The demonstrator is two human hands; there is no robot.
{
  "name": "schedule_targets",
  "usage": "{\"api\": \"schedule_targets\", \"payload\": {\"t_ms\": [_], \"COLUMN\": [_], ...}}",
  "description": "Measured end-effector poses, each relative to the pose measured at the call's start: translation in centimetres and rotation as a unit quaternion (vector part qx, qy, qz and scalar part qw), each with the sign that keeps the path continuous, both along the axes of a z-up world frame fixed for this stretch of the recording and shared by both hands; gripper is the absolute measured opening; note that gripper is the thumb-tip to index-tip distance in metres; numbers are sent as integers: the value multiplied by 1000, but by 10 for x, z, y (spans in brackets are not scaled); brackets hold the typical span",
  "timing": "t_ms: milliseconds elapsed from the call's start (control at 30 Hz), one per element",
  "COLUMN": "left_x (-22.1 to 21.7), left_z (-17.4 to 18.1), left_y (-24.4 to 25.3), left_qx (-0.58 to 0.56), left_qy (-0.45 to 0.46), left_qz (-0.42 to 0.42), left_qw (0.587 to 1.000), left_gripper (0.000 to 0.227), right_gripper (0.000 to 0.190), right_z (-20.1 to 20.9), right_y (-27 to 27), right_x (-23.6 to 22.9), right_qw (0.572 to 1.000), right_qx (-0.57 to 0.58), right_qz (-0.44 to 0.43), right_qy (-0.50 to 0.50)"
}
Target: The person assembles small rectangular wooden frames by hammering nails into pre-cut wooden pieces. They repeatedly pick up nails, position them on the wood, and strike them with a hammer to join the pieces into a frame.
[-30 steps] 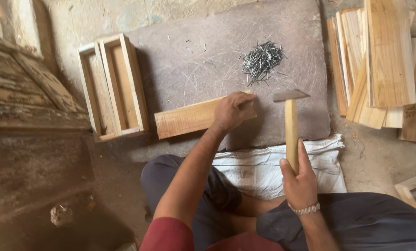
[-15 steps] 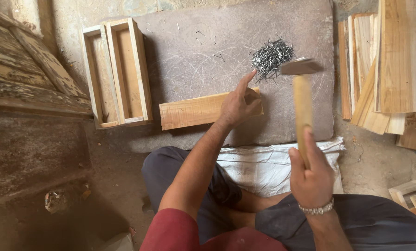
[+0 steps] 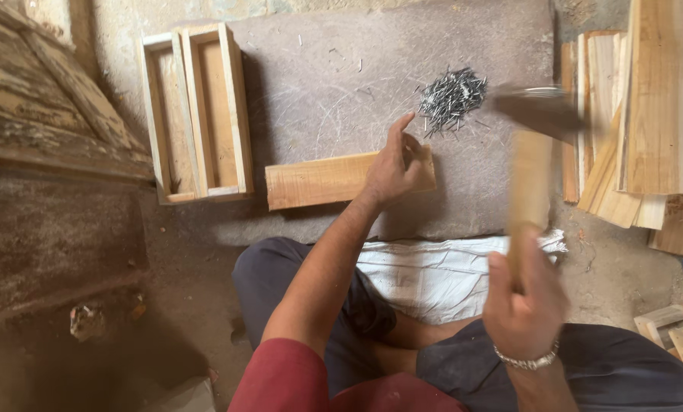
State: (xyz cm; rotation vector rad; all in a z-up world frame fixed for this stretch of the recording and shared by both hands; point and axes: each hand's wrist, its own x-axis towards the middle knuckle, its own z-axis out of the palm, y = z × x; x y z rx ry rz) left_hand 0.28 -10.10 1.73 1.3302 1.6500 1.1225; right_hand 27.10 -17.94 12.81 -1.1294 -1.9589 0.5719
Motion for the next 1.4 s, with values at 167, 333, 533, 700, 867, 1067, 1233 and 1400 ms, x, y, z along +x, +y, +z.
{"api": "schedule_targets", "payload": {"t_ms": [167, 333, 533, 700, 867, 1067, 1233, 1400], "left_x": [-2, 3, 3, 3, 1, 1, -30, -42], "left_z": [-11, -16, -21, -27, -31, -26, 21, 58], "left_y": [1, -4, -5, -1, -3, 2, -27, -39], "left_qx": [32, 6, 90, 42, 74, 77, 69, -179], "left_qy": [-5, -12, -28, -29, -26, -80, 225, 429], "left_qz": [20, 33, 51, 54, 58, 34, -57, -131], "left_qw": [999, 999, 994, 997, 995, 993, 970, 876], "left_gripper": [70, 59, 55, 49, 52, 53, 84, 100], "right_gripper": [47, 62, 59, 57, 57, 77, 79, 78], "right_z": [-8, -6, 23, -24, -35, -40, -44, -46], "right_y": [-15, 5, -6, -29, -38, -49, -36, -21], "right_x": [-22, -26, 11, -31, -26, -17, -7, 4], "right_qw": [988, 967, 987, 973, 987, 877, 771, 722], "right_qx": [90, -123, 138, -16, -5, -451, -547, -564], "right_qz": [4, 7, -13, -6, -2, -164, -148, -147], "right_qy": [-128, -223, -80, -230, -162, 18, 290, 374]}}
